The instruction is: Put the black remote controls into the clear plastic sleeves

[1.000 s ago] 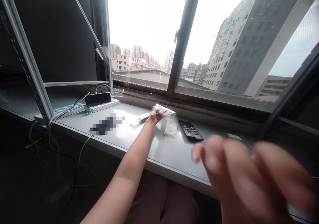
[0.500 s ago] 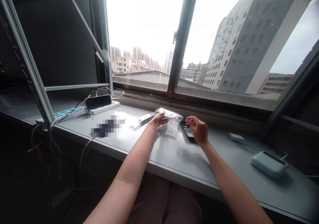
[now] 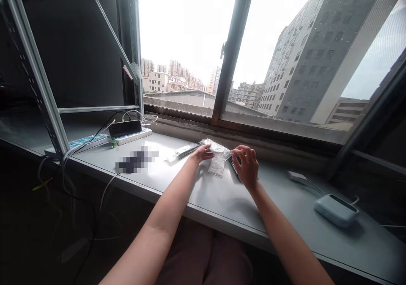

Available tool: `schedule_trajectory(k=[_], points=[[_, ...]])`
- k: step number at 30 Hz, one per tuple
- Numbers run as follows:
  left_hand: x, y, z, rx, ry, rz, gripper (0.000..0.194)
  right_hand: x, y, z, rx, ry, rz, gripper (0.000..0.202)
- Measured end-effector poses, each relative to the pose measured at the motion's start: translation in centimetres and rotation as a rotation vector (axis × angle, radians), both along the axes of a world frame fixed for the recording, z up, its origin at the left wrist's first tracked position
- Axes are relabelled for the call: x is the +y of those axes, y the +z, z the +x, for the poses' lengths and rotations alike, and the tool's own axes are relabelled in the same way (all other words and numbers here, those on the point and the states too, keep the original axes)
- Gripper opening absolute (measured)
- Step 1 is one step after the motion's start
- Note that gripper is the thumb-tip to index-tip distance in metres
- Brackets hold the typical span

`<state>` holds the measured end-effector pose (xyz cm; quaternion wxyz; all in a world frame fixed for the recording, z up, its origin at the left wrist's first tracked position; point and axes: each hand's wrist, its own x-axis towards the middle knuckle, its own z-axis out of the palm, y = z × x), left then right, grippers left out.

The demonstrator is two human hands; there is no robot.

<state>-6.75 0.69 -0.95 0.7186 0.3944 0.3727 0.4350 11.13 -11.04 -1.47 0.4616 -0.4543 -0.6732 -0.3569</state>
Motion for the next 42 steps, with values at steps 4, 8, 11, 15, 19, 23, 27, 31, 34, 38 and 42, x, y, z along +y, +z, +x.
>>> schedule_trajectory(k=[4,8,11,15,19,23,27,31,34,38,42], points=[[-0.1,0.2,0.1,0.006,0.009,0.009,0.015,0.2,0.0,0.0,-0.106,0.006,0.009,0.021],[-0.1,0.1,0.3,0.0,-0.015,0.013,0.018,0.2,0.0,-0.2,-0.154,0.005,0.023,0.02],[0.3,-0.2,0.3,0.002,-0.017,0.008,0.015,0.1,0.0,-0.1,-0.121,0.024,-0.003,0.02],[0.8,-0.6,0.2,0.004,0.014,-0.005,0.013,0.2,-0.2,0.0,-0.092,0.008,-0.035,0.019],[0.6,-0.5,0.3,0.019,0.012,0.0,0.015,0.5,-0.4,0.0,-0.141,-0.031,-0.072,0.022],[0.2,-0.2,0.4,0.04,-0.015,0.015,0.015,0.5,-0.4,0.1,-0.14,-0.022,-0.105,0.025],[0.4,-0.3,0.5,0.024,-0.015,0.011,0.014,0.4,-0.3,0.2,-0.104,-0.032,-0.106,0.022],[0.8,-0.6,0.4,0.007,-0.004,-0.002,0.013,0.4,-0.3,0.2,-0.083,-0.046,-0.11,0.022],[0.8,-0.7,0.4,0.002,0.003,-0.008,0.012,0.5,-0.4,0.3,-0.087,-0.046,-0.109,0.023],[0.8,-0.7,0.5,0.003,0.014,-0.006,0.012,0.7,-0.5,0.3,-0.118,-0.056,-0.109,0.025],[1.2,-1.0,0.5,0.015,0.005,0.001,0.017,0.7,-0.5,0.3,-0.133,-0.067,-0.108,0.025]])
